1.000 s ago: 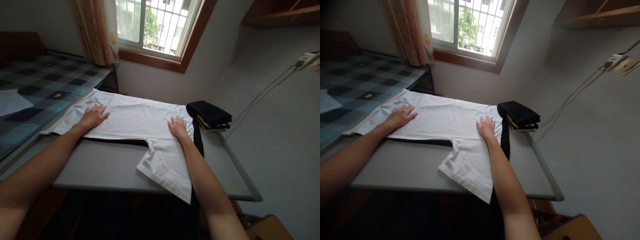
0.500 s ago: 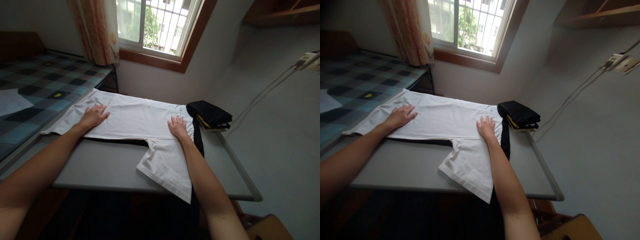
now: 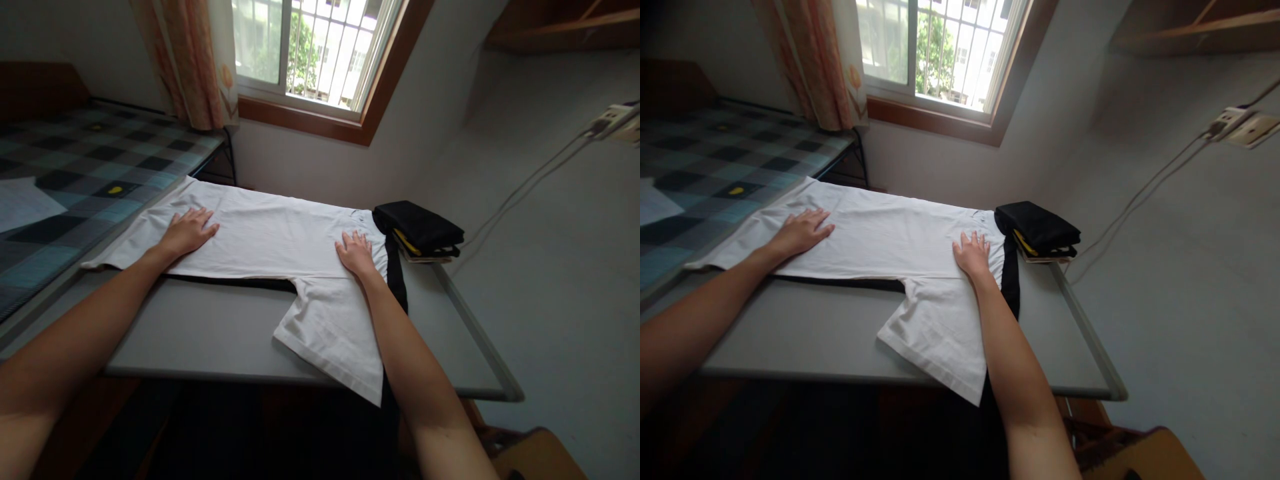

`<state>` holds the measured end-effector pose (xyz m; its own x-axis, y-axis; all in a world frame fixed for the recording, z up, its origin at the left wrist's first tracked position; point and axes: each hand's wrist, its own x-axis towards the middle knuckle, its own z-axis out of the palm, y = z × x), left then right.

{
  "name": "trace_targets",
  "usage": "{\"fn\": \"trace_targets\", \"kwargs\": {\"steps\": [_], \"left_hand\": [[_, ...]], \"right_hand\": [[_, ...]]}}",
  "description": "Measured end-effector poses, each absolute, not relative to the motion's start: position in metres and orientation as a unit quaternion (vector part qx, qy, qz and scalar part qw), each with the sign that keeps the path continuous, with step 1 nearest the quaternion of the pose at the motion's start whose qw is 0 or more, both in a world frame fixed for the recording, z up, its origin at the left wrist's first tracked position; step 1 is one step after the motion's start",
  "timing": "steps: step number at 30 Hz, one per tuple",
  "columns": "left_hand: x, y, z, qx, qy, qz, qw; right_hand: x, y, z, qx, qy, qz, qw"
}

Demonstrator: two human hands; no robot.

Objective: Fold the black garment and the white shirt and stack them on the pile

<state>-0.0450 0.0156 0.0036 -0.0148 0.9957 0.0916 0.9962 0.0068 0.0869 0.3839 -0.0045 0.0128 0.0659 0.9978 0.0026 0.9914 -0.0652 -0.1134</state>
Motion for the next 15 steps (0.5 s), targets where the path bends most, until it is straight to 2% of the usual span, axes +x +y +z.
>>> {"fn": "trace_targets", "kwargs": {"steps": [15], "left_hand": [[-0.046,0.0161,0.0022,-0.702,-0.709,-0.066,0.001]], "right_hand": [[0.3846,-0.0039,0.0122,-0.727,-0.684,0.043,0.046]]}}
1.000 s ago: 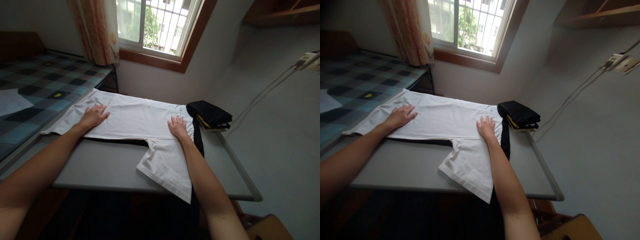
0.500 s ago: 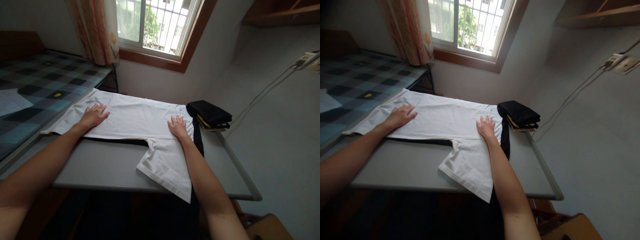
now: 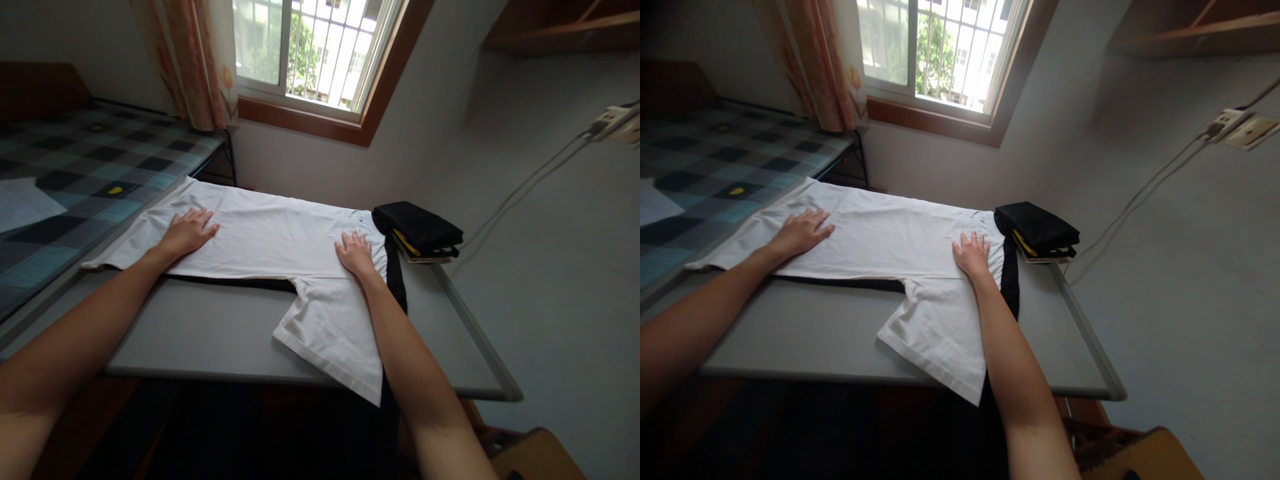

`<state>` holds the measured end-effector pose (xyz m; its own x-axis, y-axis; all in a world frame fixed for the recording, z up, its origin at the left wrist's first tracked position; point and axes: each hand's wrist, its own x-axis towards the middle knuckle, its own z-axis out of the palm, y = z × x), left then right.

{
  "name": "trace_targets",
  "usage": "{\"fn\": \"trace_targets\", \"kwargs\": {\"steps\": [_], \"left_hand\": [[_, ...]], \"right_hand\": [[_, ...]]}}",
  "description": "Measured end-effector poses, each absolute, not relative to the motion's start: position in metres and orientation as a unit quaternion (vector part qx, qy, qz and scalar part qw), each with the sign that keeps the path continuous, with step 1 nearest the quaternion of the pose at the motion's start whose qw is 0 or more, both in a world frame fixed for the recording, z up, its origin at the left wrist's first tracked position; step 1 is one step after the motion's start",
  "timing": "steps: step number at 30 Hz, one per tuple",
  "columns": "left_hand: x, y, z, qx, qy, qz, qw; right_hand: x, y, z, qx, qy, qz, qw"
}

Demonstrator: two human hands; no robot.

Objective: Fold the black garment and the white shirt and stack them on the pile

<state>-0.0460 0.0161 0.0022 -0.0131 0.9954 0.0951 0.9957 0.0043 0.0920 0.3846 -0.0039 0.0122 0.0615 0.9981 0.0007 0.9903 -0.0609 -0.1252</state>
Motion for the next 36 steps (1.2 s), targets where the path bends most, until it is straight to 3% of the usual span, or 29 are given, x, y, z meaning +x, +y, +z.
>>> {"fn": "trace_targets", "kwargs": {"steps": [36], "left_hand": [[-0.0435,0.0143,0.0049,-0.703,-0.709,-0.067,0.002]], "right_hand": [[0.3844,-0.0038,0.0116,-0.728,-0.683,0.039,0.042]]}}
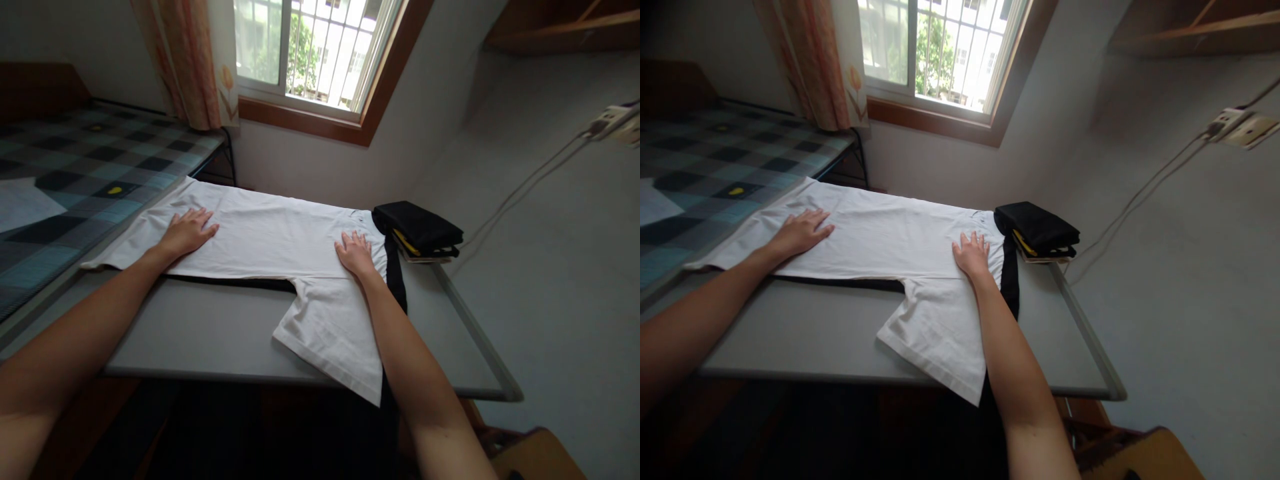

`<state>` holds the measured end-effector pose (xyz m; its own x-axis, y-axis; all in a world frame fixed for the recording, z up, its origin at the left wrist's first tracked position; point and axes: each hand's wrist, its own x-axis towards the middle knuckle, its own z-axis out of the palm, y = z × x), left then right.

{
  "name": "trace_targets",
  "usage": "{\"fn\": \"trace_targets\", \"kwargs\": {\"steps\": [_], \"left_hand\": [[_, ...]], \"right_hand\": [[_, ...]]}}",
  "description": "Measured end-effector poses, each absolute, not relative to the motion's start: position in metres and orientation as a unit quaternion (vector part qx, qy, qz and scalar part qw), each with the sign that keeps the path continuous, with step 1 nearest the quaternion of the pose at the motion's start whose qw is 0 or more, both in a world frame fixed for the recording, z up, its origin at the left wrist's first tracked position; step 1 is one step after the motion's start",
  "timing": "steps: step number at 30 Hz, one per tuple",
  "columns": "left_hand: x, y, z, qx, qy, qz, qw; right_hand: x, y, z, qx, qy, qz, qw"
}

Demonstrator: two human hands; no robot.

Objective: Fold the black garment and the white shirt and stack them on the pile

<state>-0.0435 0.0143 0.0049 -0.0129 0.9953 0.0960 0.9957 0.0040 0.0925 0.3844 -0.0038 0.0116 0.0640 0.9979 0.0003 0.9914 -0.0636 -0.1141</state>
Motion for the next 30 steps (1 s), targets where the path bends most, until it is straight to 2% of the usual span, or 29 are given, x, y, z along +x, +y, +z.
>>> {"fn": "trace_targets", "kwargs": {"steps": [18,30], "left_hand": [[-0.0452,0.0151,0.0037,-0.704,-0.706,-0.078,-0.002],[-0.0446,0.0147,0.0035,-0.702,-0.71,-0.057,0.011]], "right_hand": [[0.3844,-0.0037,0.0124,-0.729,-0.681,0.049,0.054],[0.3832,-0.0041,0.0133,-0.731,-0.68,0.037,0.032]]}}
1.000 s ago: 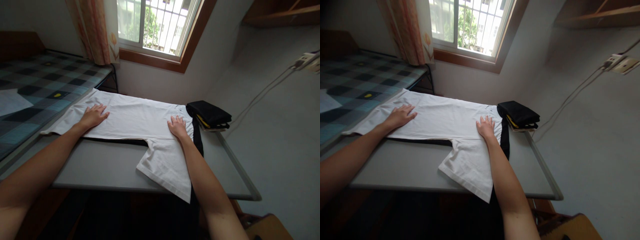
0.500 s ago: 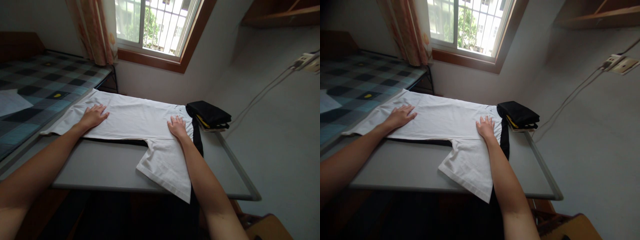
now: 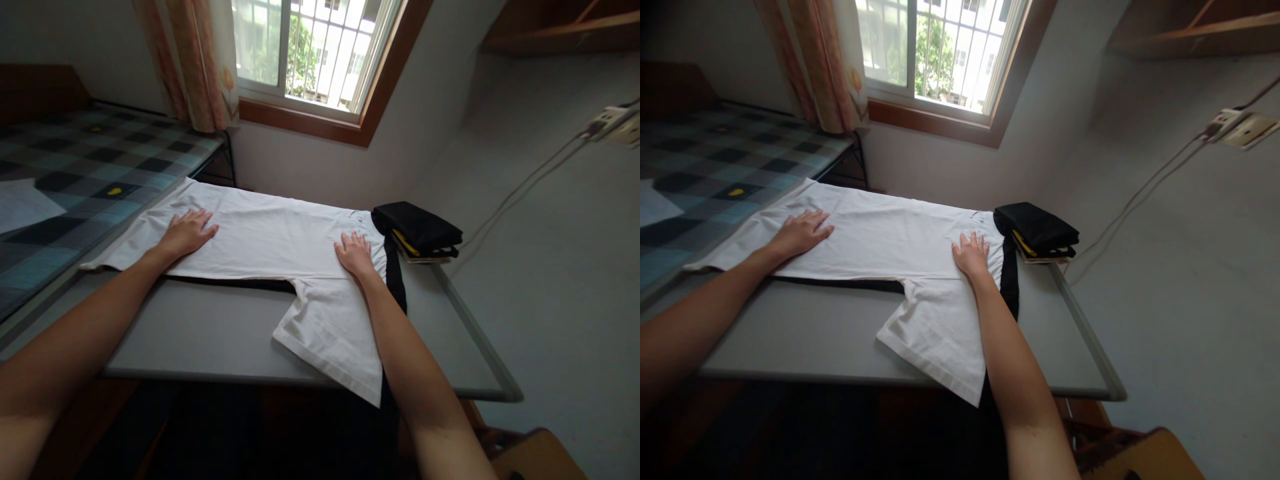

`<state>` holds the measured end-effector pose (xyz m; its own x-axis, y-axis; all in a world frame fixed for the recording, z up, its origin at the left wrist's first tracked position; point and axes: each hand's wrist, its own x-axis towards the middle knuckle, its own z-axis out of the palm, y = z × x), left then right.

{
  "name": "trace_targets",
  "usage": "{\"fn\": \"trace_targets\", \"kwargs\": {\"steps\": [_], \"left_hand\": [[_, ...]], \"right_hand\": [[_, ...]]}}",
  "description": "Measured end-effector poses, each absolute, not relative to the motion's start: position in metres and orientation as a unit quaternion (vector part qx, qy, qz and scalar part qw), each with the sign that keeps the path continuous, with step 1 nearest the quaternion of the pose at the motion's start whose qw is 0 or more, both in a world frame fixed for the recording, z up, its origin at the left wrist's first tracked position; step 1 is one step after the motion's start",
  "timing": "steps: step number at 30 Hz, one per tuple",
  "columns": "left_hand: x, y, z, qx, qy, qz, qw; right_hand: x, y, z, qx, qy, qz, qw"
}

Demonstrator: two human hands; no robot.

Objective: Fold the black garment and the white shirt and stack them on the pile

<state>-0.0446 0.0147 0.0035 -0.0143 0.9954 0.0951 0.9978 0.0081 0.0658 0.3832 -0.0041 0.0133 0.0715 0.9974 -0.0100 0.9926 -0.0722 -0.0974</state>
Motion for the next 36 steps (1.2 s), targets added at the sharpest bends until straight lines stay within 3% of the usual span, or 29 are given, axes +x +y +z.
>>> {"fn": "trace_targets", "kwargs": {"steps": [36], "left_hand": [[-0.0452,0.0157,0.0037,-0.705,-0.706,-0.065,0.0]], "right_hand": [[0.3826,-0.0054,0.0142,-0.729,-0.681,0.046,0.05]]}}
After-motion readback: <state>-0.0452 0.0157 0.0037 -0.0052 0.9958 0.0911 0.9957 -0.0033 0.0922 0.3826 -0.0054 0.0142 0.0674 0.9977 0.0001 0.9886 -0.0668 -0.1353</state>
